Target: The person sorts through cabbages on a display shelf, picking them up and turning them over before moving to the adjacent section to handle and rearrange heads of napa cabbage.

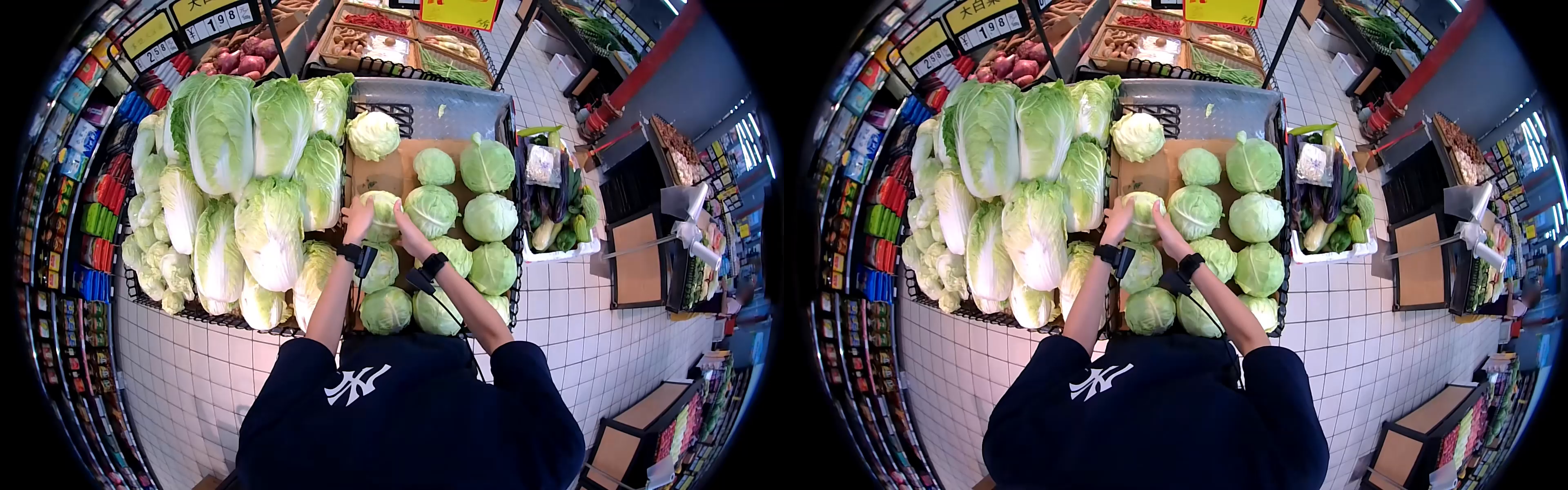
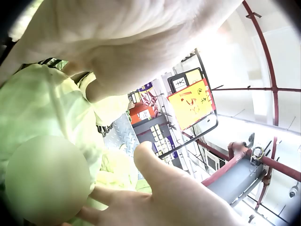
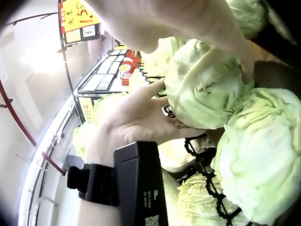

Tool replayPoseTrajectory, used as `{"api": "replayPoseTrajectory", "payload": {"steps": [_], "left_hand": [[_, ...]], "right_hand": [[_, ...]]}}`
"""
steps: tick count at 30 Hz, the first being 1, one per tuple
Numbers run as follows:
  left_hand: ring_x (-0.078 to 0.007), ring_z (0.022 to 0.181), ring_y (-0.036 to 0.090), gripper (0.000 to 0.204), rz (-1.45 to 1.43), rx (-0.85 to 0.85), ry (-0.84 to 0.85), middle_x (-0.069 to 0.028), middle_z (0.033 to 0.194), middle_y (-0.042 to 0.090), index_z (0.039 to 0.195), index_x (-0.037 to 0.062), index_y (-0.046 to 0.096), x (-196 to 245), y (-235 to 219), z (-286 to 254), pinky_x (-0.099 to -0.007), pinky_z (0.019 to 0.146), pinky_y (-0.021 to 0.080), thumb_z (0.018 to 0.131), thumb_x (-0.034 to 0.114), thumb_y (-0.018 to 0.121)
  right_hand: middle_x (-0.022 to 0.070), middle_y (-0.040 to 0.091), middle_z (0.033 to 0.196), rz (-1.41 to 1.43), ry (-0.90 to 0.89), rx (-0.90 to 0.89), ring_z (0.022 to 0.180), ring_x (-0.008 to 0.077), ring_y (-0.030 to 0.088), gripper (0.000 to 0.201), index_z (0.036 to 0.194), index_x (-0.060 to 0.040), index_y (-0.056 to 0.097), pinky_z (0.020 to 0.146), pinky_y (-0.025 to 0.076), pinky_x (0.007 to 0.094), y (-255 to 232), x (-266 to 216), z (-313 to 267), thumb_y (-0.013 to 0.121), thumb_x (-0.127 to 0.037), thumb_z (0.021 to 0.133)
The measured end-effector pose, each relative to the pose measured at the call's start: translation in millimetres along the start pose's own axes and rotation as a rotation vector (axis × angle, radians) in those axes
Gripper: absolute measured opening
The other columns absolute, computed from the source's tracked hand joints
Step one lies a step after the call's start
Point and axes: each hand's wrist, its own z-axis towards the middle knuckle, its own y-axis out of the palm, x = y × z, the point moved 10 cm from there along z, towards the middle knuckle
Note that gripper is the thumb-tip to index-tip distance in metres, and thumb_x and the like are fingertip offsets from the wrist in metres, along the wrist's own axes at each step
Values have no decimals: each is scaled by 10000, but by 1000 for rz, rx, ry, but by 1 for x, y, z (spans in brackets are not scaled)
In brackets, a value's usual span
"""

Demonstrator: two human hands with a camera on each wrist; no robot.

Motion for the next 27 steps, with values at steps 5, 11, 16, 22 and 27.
{"api": "replayPoseTrajectory", "payload": {"steps": [5, 11, 16, 22, 27], "left_hand": [[-522, 1315, 260, 760, 89, -91, -4, -373, 1450, 149, 1481, 153, 261, -15, 14, 15, -527, 1076, 264, 890, 597, 440], [-362, 1206, 503, 742, -167, -441, 344, -260, 1292, 526, 1363, -58, 391, 31, 10, 6, -390, 1007, 390, 931, 543, 438], [-289, 980, 600, 659, 28, -255, 336, -220, 1090, 630, 1125, -90, 581, 61, -26, 42, -369, 855, 458, 925, 529, 476], [-112, 609, 403, 554, -339, -129, 231, 16, 680, 403, 864, 5, 524, 93, -35, 77, -262, 550, 354, 920, 556, 501], [-224, 1380, 239, 948, -574, -425, -73, -135, 1511, 266, 1472, -13, 217, 68, 4, 115, -435, 1125, 169, 878, 692, 438]], "right_hand": [[23, 252, 1527, -50, 20, -38, 1363, 247, 283, 855, 1499, -223, 215, 1044, 271, 529, -3, 9, 9, 350, -768, 855], [224, 524, 1284, -279, 122, 116, 1198, 295, 521, 900, 1324, 24, 446, 911, 440, 511, -36, -6, 15, 346, -746, 868], [140, 635, 618, -770, 101, 62, 531, 219, 661, 797, 829, 27, 585, 465, 522, 260, -37, -86, 13, 431, -755, 823], [195, 636, 1069, -798, -169, 174, 958, 214, 644, 832, 1135, 48, 510, 746, 516, 316, -52, -151, 101, 447, -729, 842], [241, 258, 1487, -399, -233, 157, 1390, 299, 255, 1123, 1475, 47, 27, 1089, 289, 416, -38, -182, 120, 580, -671, 812]]}}
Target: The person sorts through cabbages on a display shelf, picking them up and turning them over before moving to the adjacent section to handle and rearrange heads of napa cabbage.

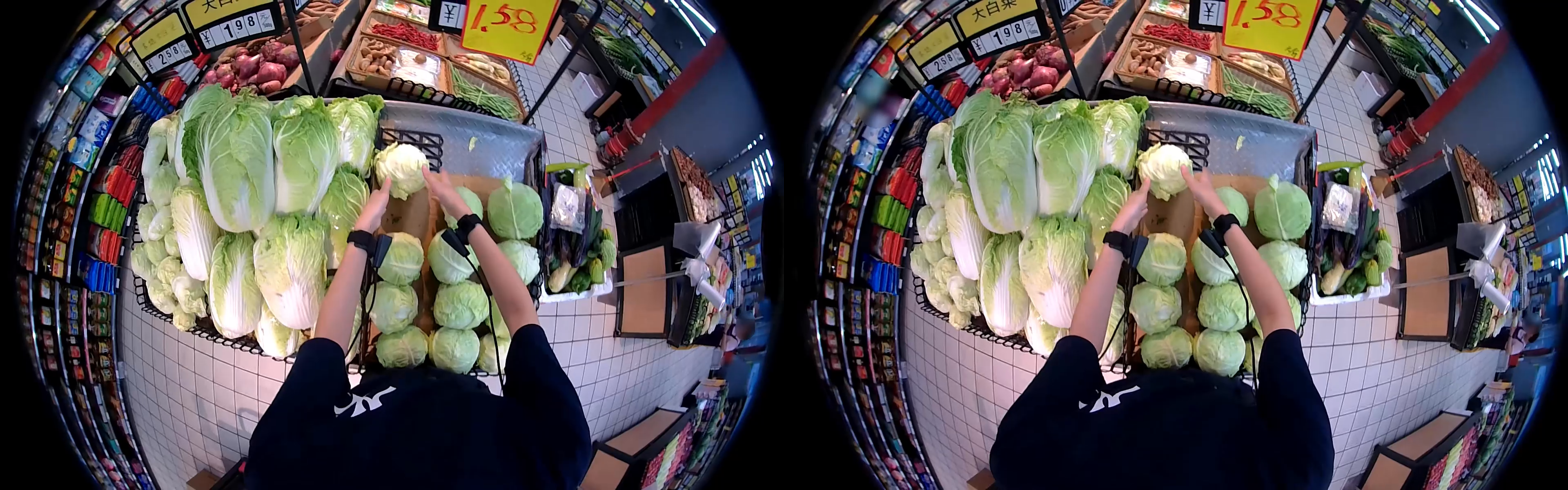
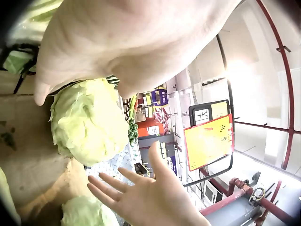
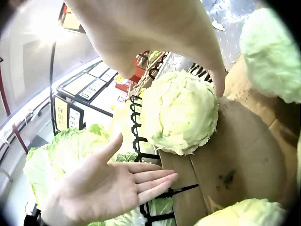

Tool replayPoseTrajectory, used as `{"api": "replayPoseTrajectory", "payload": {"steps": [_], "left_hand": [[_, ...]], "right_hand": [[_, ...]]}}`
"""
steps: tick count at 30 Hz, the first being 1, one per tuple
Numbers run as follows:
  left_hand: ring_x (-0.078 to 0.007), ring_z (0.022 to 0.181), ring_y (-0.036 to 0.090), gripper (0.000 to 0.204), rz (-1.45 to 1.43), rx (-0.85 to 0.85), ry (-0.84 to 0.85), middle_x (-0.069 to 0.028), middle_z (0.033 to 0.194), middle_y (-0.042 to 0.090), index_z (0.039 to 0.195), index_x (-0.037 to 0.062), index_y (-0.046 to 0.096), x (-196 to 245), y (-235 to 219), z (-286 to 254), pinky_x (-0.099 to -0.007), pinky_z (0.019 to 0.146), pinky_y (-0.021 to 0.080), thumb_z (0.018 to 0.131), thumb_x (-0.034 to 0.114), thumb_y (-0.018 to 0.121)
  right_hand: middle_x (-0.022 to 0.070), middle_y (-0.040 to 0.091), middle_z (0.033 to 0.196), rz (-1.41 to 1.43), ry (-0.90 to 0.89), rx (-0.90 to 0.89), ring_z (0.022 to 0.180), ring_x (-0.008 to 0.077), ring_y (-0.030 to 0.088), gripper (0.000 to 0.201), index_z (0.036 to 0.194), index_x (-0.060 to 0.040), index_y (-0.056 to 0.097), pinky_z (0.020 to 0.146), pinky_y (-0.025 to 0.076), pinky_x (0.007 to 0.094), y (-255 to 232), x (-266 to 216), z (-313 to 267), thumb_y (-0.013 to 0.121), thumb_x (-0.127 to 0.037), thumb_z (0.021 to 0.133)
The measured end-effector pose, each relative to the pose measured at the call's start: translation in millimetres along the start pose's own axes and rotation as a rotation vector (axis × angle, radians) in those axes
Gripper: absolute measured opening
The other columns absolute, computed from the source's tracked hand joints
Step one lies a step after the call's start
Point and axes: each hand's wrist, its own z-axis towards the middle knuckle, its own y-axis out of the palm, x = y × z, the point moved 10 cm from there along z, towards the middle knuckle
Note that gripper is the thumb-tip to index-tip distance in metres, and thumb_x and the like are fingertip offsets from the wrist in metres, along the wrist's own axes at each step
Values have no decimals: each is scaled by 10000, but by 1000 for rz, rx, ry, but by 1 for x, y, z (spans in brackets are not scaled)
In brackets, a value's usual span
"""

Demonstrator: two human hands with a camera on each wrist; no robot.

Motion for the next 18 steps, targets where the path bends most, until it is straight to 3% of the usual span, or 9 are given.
{"api": "replayPoseTrajectory", "payload": {"steps": [1, 3, 4, 6, 10, 11, 13, 16, 18], "left_hand": [[-247, 1411, 181, 953, -36, -108, 52, -87, 1541, 230, 1488, 30, 193, -4, 3, 14, -466, 1134, 121, 866, 712, 429], [-259, 1445, 85, 1008, -96, -24, 63, -112, 1567, 155, 1503, 39, 144, 21, 13, -20, -484, 1140, 70, 839, 738, 437], [-261, 1449, 67, 1019, -120, -28, 119, -114, 1572, 139, 1505, 41, 135, 30, 16, -22, -490, 1140, 63, 833, 742, 441], [-268, 1454, 23, 1065, -156, -65, 36, -112, 1580, 99, 1508, 38, 105, 22, 17, -1, -498, 1140, 47, 810, 764, 451], [-221, 1331, 369, 804, -328, 14, 144, -87, 1444, 418, 1434, 46, 359, 0, 4, 53, -415, 1080, 271, 890, 618, 509], [-221, 1331, 369, 804, -333, 19, 135, -87, 1444, 418, 1434, 46, 359, 1, 5, 53, -415, 1080, 271, 890, 618, 509], [-168, 1149, 536, 614, -494, 28, 165, -42, 1286, 568, 1344, 68, 484, 18, 10, 39, -345, 958, 399, 922, 510, 549], [-165, 1085, 579, 566, -511, 24, 162, -29, 1240, 597, 1317, 74, 504, 24, 13, 40, -327, 902, 448, 921, 473, 572], [-168, 1064, 594, 543, -546, 27, 163, -42, 1219, 608, 1302, 53, 512, 20, 12, 45, -325, 889, 466, 927, 441, 573]], "right_hand": [[253, 174, 1520, 51, 45, 1, 1421, 312, 184, 1173, 1478, 47, -51, 1116, 246, 426, -1, 16, 18, 604, -655, 804], [253, 169, 1521, -15, -15, 7, 1418, 315, 191, 1171, 1478, 53, -29, 1118, 239, 434, -5, 17, 45, 615, -650, 798], [253, 163, 1523, -72, -67, 23, 1416, 318, 197, 1170, 1477, 59, -8, 1120, 231, 442, -4, 12, 54, 627, -645, 792], [251, 222, 1499, -49, -50, 43, 1400, 311, 231, 1127, 1489, 33, 60, 1118, 230, 420, -1, 5, 61, 639, -634, 789], [221, 345, 1436, 74, 94, 34, 1335, 282, 341, 1025, 1486, -13, 172, 1074, 287, 360, 7, 34, 82, 660, -594, 797], [196, 378, 1414, 113, 67, 19, 1307, 265, 374, 981, 1474, -13, 203, 1059, 307, 353, 10, 36, 86, 669, -561, 807], [171, 410, 1393, 152, 51, 6, 1279, 249, 407, 937, 1462, -12, 234, 1044, 328, 346, 10, 41, 95, 678, -527, 817], [173, 407, 1393, 329, 30, -38, 1247, 241, 440, 949, 1447, 13, 251, 1003, 386, 326, 14, 39, 96, 750, -445, 782], [98, 495, 1310, 310, 14, 9, 1203, 181, 468, 744, 1391, -23, 356, 987, 379, 299, 11, 40, 93, 687, -412, 850]]}}
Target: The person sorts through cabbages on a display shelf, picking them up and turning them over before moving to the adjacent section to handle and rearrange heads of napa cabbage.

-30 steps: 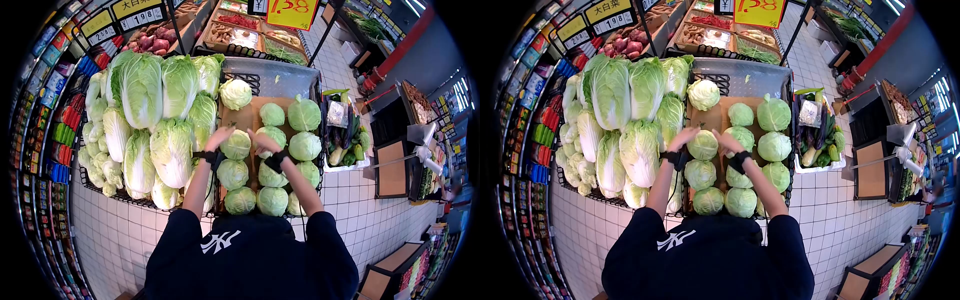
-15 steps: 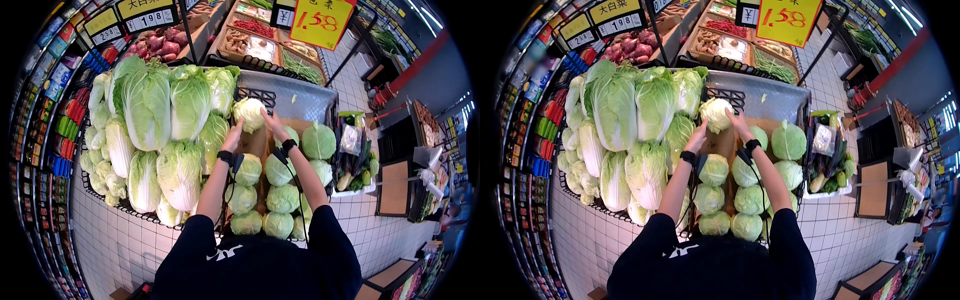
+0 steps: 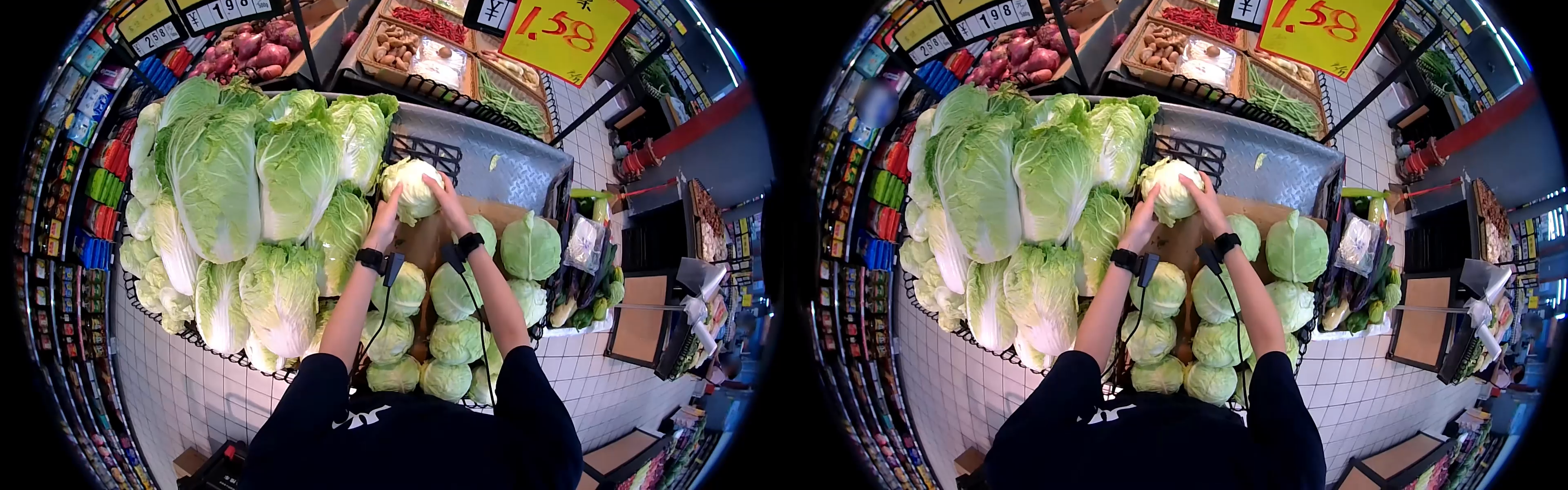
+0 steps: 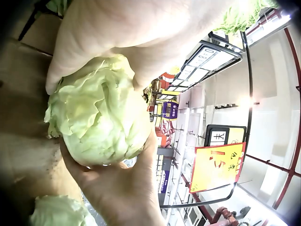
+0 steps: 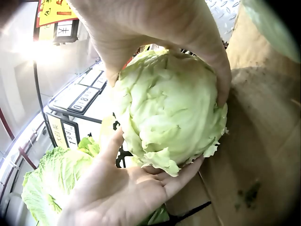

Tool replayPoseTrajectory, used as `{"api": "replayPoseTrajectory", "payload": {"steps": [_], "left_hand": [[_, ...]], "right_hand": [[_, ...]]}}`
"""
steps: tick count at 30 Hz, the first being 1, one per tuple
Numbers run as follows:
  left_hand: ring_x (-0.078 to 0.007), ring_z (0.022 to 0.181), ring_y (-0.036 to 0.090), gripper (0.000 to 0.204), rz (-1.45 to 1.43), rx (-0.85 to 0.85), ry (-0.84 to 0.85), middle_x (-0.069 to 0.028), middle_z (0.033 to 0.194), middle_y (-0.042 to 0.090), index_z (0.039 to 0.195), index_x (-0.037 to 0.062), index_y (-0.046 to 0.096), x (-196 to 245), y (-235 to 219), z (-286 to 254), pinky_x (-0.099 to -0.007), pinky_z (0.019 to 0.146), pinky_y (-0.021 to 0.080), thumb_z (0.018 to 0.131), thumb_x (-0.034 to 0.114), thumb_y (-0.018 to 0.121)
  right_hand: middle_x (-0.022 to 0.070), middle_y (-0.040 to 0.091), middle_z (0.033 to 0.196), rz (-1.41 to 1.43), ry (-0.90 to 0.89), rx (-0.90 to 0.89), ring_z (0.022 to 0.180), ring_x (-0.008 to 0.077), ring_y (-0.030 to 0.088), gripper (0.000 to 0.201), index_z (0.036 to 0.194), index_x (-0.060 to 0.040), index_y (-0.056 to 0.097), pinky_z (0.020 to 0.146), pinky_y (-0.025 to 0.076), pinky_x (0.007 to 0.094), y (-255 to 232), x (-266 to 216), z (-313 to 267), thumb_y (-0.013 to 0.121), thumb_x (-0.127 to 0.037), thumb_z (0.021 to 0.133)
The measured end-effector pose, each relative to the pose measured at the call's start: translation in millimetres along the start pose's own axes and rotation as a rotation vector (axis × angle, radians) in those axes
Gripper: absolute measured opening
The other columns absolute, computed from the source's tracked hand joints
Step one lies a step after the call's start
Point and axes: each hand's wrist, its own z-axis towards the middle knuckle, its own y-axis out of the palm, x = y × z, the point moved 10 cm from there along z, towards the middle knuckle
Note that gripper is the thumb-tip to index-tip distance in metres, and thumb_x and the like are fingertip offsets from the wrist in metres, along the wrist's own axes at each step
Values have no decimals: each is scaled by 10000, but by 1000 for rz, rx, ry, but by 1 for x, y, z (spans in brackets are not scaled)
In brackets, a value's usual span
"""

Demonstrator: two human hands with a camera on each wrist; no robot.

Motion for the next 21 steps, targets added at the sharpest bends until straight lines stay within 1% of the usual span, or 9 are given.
{"api": "replayPoseTrajectory", "payload": {"steps": [2, 4, 5, 11, 14, 16, 18, 20, 21], "left_hand": [[-169, 1079, 591, 526, 6, 45, -45, -59, 1217, 609, 1290, 29, 514, -2, -5, 1, -325, 896, 471, 934, 411, 571], [-174, 1082, 592, 525, -12, 21, -20, -71, 1221, 606, 1290, 12, 508, 3, -3, -4, -326, 894, 474, 936, 396, 569], [-177, 1086, 590, 534, 24, -1, -48, -72, 1225, 604, 1291, 13, 508, 2, -3, -10, -331, 897, 472, 932, 402, 573], [-206, 1106, 579, 568, 100, 18, -89, -83, 1232, 600, 1300, 27, 506, -15, -3, -52, -389, 941, 444, 917, 440, 577], [-228, 1170, 535, 617, 120, 25, -140, -88, 1287, 564, 1331, 30, 472, -33, -3, -70, -434, 991, 403, 920, 484, 551], [-225, 1206, 504, 590, 130, 66, -170, -81, 1331, 527, 1359, 51, 440, -27, 10, -95, -445, 1003, 394, 942, 459, 528], [-225, 1227, 483, 568, 68, 6, -183, -77, 1353, 507, 1370, 68, 428, -45, 4, -90, -451, 1021, 375, 953, 443, 514], [-226, 1248, 462, 547, 8, -62, -195, -72, 1375, 486, 1381, 84, 415, -57, 2, -87, -457, 1038, 357, 964, 426, 501], [-226, 1263, 444, 529, -27, -79, -208, -68, 1383, 478, 1384, 96, 413, -58, 2, -90, -459, 1053, 338, 970, 416, 492]], "right_hand": [[99, 499, 1301, -9, -7, 5, 1196, 184, 474, 743, 1389, -22, 356, 972, 393, 300, -1, 3, 3, 697, -398, 846], [160, 480, 1317, 23, 14, 22, 1176, 213, 496, 854, 1407, 14, 318, 963, 418, 308, -5, 8, 2, 747, -403, 798], [160, 480, 1317, 20, 22, 19, 1176, 213, 496, 854, 1407, 14, 318, 963, 418, 308, -4, 7, -5, 747, -403, 798], [132, 529, 1251, 113, 23, -104, 1125, 190, 536, 692, 1331, 15, 398, 928, 446, 303, 2, -5, -53, 717, -350, 837], [122, 538, 1233, 146, 97, -184, 1101, 182, 554, 635, 1308, 3, 424, 894, 472, 304, 9, -10, -77, 702, -333, 847], [104, 556, 1210, 111, 124, -208, 1061, 170, 576, 585, 1298, -14, 449, 850, 498, 305, 1, 11, -74, 686, -314, 855], [84, 579, 1169, 118, 99, -215, 1038, 160, 587, 539, 1284, -25, 466, 822, 510, 305, 0, 12, -81, 666, -302, 867], [68, 593, 1133, 79, 152, -195, 1022, 153, 591, 496, 1257, -24, 487, 824, 509, 304, 3, 13, -91, 646, -310, 884], [57, 546, 1198, -15, 163, -224, 1122, 176, 540, 462, 1256, -99, 492, 889, 493, 383, 3, 19, -91, 585, -387, 907]]}}
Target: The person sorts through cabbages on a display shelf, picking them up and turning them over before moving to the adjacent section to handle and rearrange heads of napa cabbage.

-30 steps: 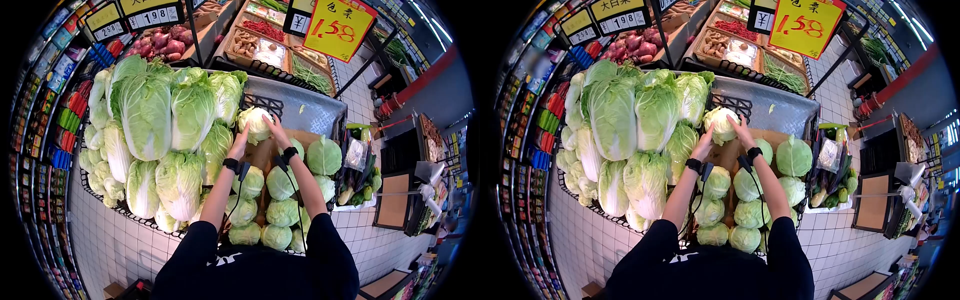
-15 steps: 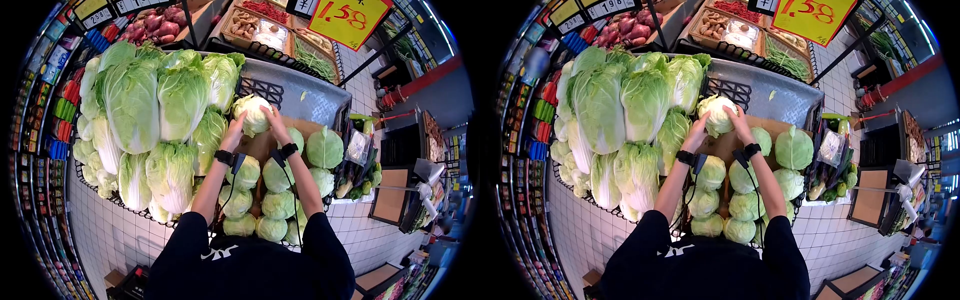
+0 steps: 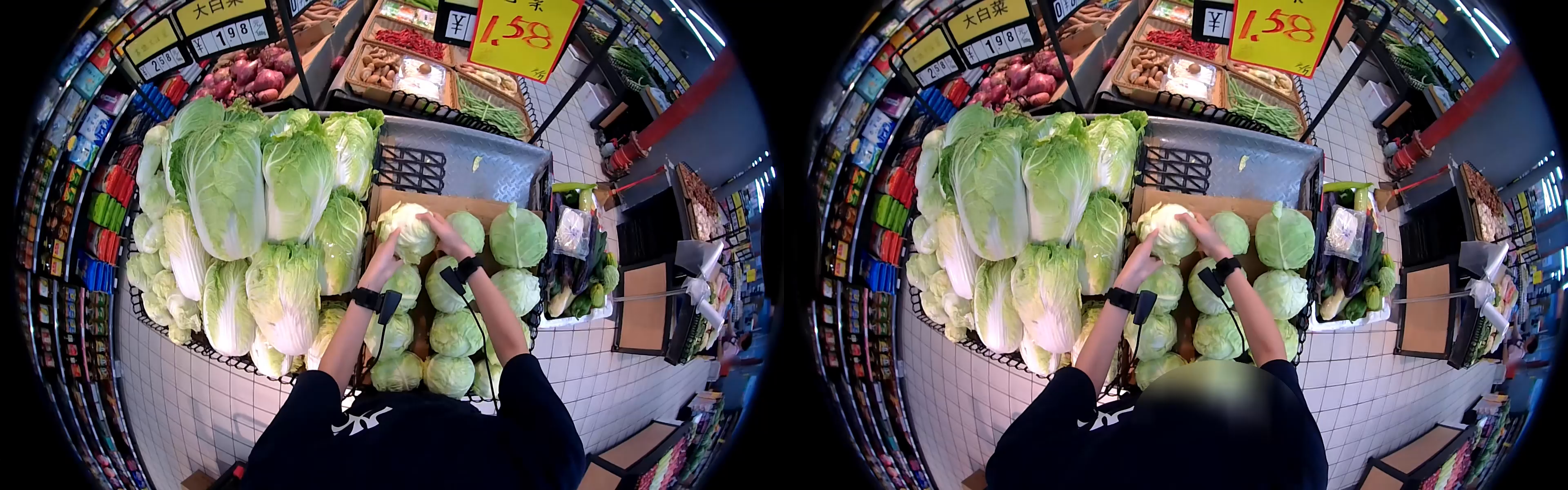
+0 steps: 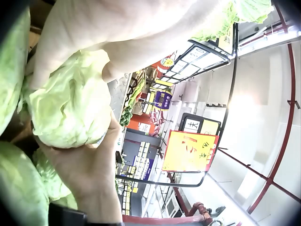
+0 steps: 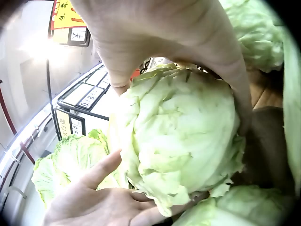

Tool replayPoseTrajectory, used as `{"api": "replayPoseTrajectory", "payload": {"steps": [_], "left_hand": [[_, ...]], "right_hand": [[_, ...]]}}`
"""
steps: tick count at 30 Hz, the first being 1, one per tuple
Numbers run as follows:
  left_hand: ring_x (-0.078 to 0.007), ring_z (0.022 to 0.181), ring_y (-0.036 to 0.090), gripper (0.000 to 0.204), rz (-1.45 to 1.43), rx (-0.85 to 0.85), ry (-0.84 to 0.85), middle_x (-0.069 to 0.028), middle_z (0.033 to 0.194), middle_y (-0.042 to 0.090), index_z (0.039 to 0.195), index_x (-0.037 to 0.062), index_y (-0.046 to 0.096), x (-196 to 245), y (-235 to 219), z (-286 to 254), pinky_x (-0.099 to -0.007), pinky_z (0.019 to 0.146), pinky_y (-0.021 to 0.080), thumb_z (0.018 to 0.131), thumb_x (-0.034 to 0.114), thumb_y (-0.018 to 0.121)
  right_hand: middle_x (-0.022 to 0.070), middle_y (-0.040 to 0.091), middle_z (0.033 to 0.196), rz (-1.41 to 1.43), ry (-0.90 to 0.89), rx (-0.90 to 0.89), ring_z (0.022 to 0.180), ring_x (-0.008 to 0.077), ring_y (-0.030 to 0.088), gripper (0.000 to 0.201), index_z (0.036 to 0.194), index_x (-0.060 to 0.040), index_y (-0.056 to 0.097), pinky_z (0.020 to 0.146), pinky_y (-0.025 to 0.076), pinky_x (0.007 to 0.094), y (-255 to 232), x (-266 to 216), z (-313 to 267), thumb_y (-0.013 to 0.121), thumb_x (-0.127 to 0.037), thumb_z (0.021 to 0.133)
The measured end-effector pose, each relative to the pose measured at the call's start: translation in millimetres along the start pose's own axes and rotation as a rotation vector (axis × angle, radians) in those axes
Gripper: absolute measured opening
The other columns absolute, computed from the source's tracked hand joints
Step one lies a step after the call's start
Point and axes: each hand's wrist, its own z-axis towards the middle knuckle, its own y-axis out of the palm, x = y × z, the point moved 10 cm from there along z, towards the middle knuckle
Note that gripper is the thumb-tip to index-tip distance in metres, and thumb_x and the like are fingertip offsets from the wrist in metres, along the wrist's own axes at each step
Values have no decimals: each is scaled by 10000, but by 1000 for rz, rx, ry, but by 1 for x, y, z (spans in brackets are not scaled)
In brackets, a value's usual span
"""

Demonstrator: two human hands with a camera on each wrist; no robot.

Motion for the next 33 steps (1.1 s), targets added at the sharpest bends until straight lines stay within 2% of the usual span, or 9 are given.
{"api": "replayPoseTrajectory", "payload": {"steps": [4, 8, 12, 14, 17, 22, 23, 26, 33], "left_hand": [[-236, 1271, 428, 515, -52, -39, -78, -61, 1376, 481, 1379, 104, 418, 5, -6, -4, -450, 1077, 311, 968, 405, 498], [-251, 1292, 403, 552, -67, -28, -214, -65, 1404, 448, 1395, 105, 389, 3, -18, 2, -431, 1093, 281, 949, 397, 535], [-268, 1296, 385, 587, -46, 7, -184, -114, 1423, 402, 1403, 101, 366, 0, -22, -1, -414, 1101, 269, 932, 393, 558], [-233, 1130, 491, 405, -29, 92, -105, -75, 1203, 552, 1247, 123, 507, 2, -28, -3, -394, 1018, 360, 927, 361, 582], [-211, 1055, 504, 365, -63, 64, -54, -77, 1147, 566, 1209, 127, 522, 4, -24, -8, -378, 977, 379, 925, 347, 585], [-231, 979, 512, 366, -56, 59, 18, -126, 1166, 536, 1214, 95, 494, 9, -25, -25, -368, 957, 413, 935, 321, 566], [-231, 979, 512, 366, -56, 61, 15, -126, 1166, 536, 1214, 95, 494, 6, -32, -25, -368, 957, 413, 935, 321, 566], [-307, 1157, 490, 450, -72, 45, 85, -196, 1278, 467, 1305, 43, 431, 15, -35, -41, -385, 1015, 400, 957, 310, 537], [-282, 1291, 433, 455, 195, -93, 195, -205, 1398, 424, 1326, 51, 443, 18, -4, -83, -377, 1051, 371, 976, 336, 499]], "right_hand": [[35, 526, 1243, 69, 69, -13, 1143, 188, 531, 462, 1281, -169, 483, 879, 486, 488, -6, 23, 7, 554, -443, 916], [35, 513, 1285, 99, 127, 28, 1179, 191, 507, 527, 1315, -171, 463, 923, 449, 517, -13, 37, 10, 561, -479, 899], [79, 394, 1433, 13, 147, 45, 1307, 286, 380, 661, 1410, -167, 378, 1015, 343, 555, -18, 35, -4, 563, -519, 882], [94, 347, 1473, -68, 159, 86, 1340, 322, 333, 700, 1435, -161, 348, 1037, 312, 560, -26, 29, -16, 564, -526, 878], [115, 253, 1525, -171, 157, 48, 1371, 378, 262, 737, 1467, -145, 290, 1058, 286, 557, -19, 15, -31, 553, -519, 890], [139, 411, 1423, -134, 67, 91, 1313, 322, 388, 651, 1422, -81, 373, 1038, 363, 463, -36, 14, -39, 538, -461, 921], [133, 486, 1353, -164, 61, 132, 1257, 281, 464, 612, 1394, -57, 412, 1013, 397, 426, -40, 9, -49, 539, -434, 929], [129, 515, 1325, -133, -29, 145, 1205, 266, 518, 570, 1391, -55, 412, 999, 412, 411, -45, 6, -62, 518, -386, 940], [123, 598, 1216, -149, -152, 349, 1082, 220, 601, 452, 1331, -29, 480, 916, 467, 338, -59, 10, -120, 482, -259, 942]]}}
